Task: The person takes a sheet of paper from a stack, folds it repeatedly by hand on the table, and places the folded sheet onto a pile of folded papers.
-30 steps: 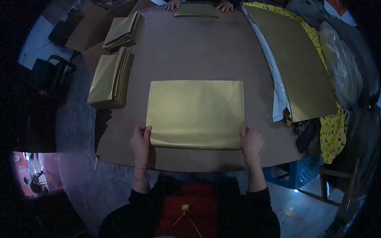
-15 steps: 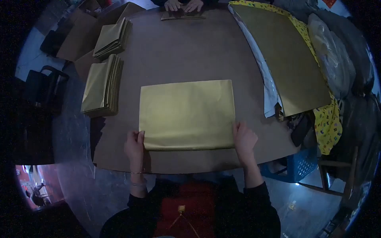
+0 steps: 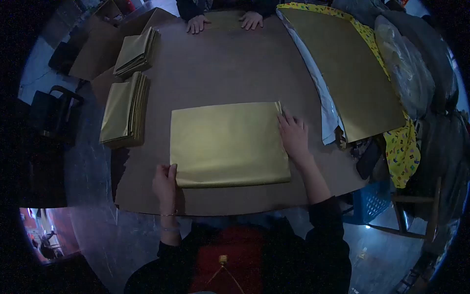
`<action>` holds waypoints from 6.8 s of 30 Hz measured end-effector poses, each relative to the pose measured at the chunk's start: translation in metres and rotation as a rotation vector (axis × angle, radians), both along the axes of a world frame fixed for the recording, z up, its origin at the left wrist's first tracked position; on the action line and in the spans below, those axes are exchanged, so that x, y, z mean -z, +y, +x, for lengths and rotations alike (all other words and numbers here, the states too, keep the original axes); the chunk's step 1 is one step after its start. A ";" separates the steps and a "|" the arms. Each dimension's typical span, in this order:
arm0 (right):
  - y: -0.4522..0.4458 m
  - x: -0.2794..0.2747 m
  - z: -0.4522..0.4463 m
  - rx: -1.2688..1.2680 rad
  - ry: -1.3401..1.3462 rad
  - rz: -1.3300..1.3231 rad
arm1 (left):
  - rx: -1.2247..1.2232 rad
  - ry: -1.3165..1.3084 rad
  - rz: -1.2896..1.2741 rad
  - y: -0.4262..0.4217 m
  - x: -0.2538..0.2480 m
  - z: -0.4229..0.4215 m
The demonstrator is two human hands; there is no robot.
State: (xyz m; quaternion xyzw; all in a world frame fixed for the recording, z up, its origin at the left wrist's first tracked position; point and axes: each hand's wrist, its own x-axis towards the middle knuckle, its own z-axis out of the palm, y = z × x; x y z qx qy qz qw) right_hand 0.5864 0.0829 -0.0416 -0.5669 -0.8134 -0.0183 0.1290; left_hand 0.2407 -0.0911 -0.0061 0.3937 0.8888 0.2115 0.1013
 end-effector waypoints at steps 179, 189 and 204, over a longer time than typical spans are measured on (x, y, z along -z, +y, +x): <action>-0.126 -0.068 0.011 0.496 0.471 -0.677 | 0.915 0.166 0.078 -0.045 0.020 0.125; -0.161 -0.018 -0.023 0.405 1.904 -0.822 | 0.917 0.071 0.135 -0.045 0.023 0.124; -0.169 -0.046 -0.096 0.139 1.017 -0.613 | 0.855 0.195 0.074 -0.062 0.008 0.097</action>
